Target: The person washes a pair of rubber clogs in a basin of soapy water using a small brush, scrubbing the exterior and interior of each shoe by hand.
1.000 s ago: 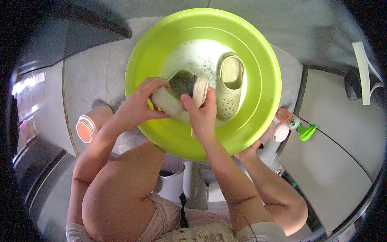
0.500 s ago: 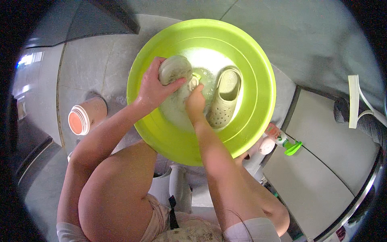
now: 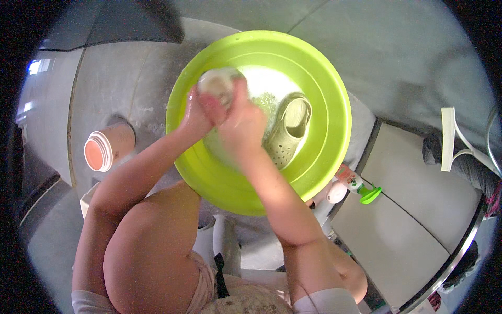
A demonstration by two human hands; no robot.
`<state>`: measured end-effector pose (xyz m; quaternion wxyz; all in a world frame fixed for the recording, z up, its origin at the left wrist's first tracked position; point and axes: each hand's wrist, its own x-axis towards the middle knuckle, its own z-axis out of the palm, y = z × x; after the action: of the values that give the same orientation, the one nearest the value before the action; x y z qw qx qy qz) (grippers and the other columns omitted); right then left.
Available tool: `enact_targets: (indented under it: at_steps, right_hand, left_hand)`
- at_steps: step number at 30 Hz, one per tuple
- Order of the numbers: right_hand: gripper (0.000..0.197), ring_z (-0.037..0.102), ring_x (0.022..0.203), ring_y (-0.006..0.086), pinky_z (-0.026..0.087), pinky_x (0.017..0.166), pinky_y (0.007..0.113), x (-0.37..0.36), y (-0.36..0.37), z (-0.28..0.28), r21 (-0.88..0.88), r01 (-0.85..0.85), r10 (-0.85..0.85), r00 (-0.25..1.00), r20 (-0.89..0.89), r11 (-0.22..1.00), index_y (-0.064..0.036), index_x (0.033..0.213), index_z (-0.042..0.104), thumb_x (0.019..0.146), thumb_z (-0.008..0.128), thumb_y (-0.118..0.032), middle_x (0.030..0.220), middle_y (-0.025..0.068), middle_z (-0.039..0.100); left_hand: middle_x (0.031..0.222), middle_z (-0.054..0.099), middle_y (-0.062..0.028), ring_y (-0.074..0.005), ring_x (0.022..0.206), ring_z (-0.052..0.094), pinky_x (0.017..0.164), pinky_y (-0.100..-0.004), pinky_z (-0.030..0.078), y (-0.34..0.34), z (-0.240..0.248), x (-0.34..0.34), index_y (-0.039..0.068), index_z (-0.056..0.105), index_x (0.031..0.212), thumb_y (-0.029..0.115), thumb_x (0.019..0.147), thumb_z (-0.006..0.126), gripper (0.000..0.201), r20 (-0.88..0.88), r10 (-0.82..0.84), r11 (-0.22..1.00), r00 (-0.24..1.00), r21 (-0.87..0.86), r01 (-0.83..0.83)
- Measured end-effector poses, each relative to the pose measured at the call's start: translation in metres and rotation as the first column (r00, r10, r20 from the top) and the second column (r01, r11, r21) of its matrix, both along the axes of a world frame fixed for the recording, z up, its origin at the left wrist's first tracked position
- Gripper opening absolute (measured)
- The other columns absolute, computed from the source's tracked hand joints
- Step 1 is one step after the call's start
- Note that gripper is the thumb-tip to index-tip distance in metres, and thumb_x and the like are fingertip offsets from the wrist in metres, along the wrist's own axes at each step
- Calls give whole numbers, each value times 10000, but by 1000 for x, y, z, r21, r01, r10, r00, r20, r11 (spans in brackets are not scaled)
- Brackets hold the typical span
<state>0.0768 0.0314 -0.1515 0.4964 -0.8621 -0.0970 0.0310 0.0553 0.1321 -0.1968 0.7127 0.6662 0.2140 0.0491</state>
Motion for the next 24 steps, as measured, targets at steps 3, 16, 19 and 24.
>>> enact_targets:
  at_steps: [3,16,19,24]
  right_hand:
    - [407,608,591,413,465,518,459,3,-2,6,-189,-156,152,988,-33,970,-72,1059,501,851,614,-403,621,199,601]
    - [520,620,697,425,480,625,452,33,-7,-7,-220,-80,46,987,-154,972,-31,1072,491,869,533,-508,695,228,619]
    - [484,617,656,396,460,589,452,11,1,-6,-245,-142,140,990,-23,959,9,996,506,910,495,-467,656,218,602]
    - [465,605,631,396,448,577,465,17,0,0,-236,-122,109,992,-68,964,-10,963,515,894,521,-470,624,215,585]
  left_hand:
    - [946,646,-166,-276,884,635,760,-352,489,5,9,3,-11,550,1036,165,693,726,424,-48,1,999,999,-49,-3]
    - [958,661,-142,-223,930,627,817,-332,482,6,13,6,-2,589,1053,179,667,747,454,-140,-11,983,990,180,36]
    - [977,661,-146,-228,931,628,829,-347,479,9,7,3,-2,593,1064,180,654,753,476,-70,33,981,997,193,-19]
    - [936,647,-202,-323,921,627,796,-375,476,9,4,-1,-36,561,1059,126,650,714,466,-61,52,955,997,293,-32]
